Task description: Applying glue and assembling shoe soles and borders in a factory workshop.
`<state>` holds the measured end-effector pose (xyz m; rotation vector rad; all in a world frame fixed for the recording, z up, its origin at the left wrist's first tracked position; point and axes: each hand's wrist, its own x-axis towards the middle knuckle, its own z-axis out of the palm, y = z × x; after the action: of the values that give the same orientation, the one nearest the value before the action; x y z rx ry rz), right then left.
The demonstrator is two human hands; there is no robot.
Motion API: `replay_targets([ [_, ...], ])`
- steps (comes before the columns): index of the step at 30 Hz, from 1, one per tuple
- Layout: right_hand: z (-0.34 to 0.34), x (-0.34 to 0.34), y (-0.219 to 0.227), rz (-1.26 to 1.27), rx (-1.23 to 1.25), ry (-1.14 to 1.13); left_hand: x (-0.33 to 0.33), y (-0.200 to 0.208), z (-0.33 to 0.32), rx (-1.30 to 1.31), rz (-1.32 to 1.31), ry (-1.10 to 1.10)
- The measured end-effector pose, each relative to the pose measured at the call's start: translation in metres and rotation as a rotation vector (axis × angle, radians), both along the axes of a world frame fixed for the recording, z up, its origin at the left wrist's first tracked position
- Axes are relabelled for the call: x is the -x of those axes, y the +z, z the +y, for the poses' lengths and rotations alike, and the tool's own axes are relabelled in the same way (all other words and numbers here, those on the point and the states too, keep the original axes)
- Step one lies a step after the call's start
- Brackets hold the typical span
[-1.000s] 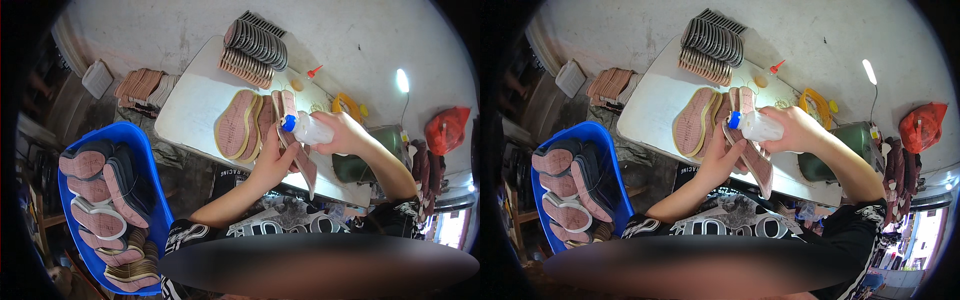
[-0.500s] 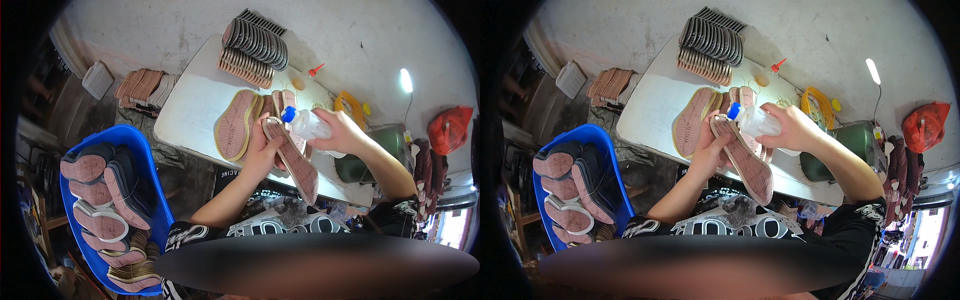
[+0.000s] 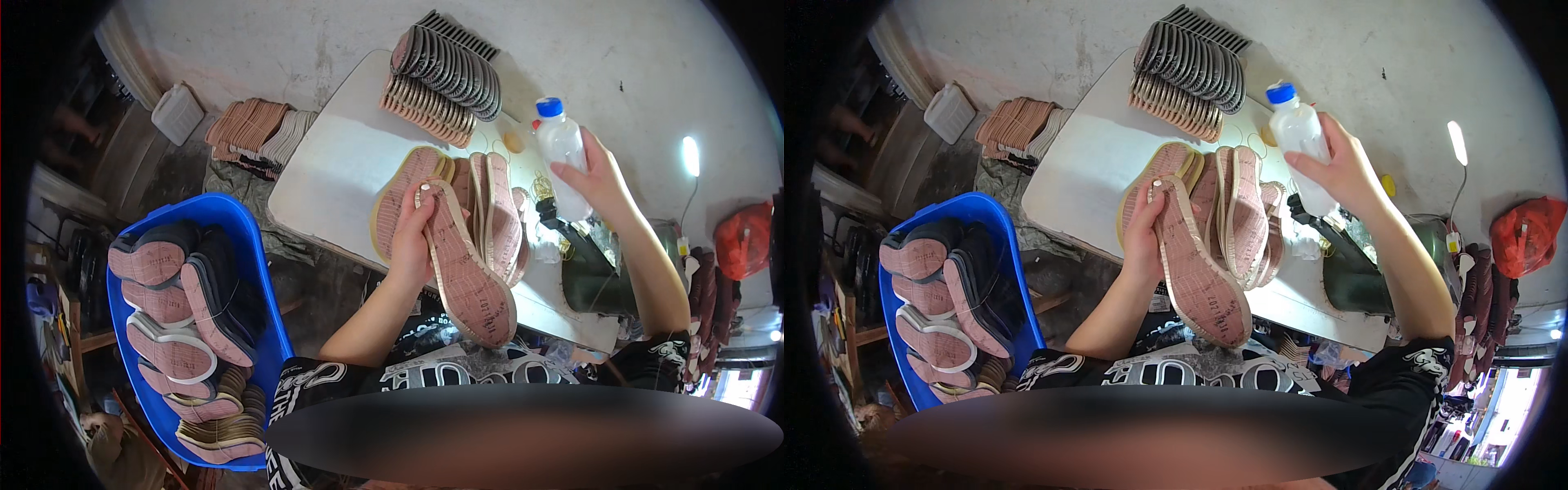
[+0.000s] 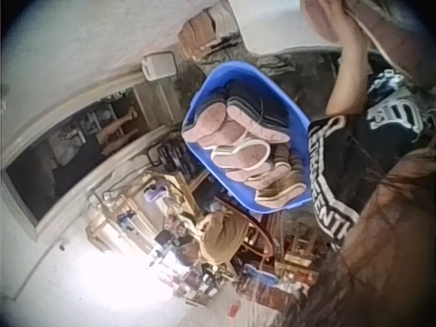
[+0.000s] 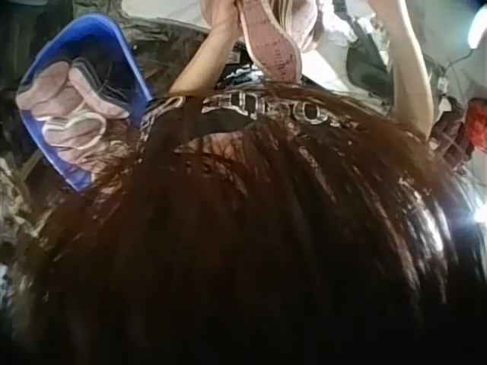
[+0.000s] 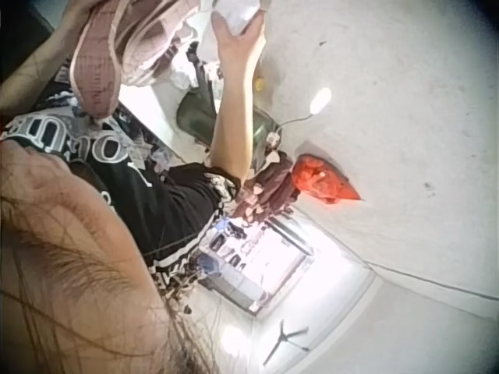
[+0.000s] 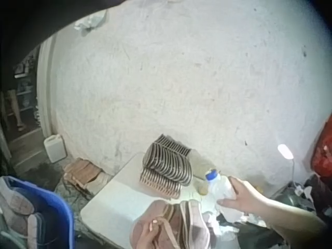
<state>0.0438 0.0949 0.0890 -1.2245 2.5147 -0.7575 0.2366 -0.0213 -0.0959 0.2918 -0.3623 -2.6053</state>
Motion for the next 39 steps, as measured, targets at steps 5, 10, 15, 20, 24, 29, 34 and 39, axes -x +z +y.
replay_targets([
  [5, -0.011, 0.043, -0.017, -0.115, 0.133, -0.044, -0.007, 0.013, -0.012, 0.066, -0.04, 0.065],
  [10, -0.033, 0.075, -0.031, 0.053, -0.103, -0.149, -0.003, -0.008, -0.034, 0.205, -0.141, 0.095],
  [15, -0.051, 0.117, -0.062, 0.184, -0.077, -0.235, -0.016, -0.019, -0.088, 0.937, -0.748, 0.123],
  [20, -0.079, 0.148, -0.091, 0.087, -0.103, -0.281, -0.026, -0.02, -0.148, 1.086, -1.075, -0.194],
  [24, -0.092, 0.163, -0.117, 0.04, -0.071, -0.324, -0.017, -0.064, -0.175, 1.432, -0.991, -0.427],
  [29, -0.115, 0.159, -0.133, 0.01, -0.126, -0.402, -0.016, -0.079, -0.182, 1.189, -0.877, -0.387],
  [34, -0.113, 0.181, -0.145, -0.137, -0.142, -0.458, -0.008, -0.08, -0.189, 1.138, -0.877, -0.451],
  [39, -0.097, 0.127, -0.104, -0.434, -0.146, -0.441, -0.01, -0.065, -0.196, 1.158, -0.879, -0.529],
])
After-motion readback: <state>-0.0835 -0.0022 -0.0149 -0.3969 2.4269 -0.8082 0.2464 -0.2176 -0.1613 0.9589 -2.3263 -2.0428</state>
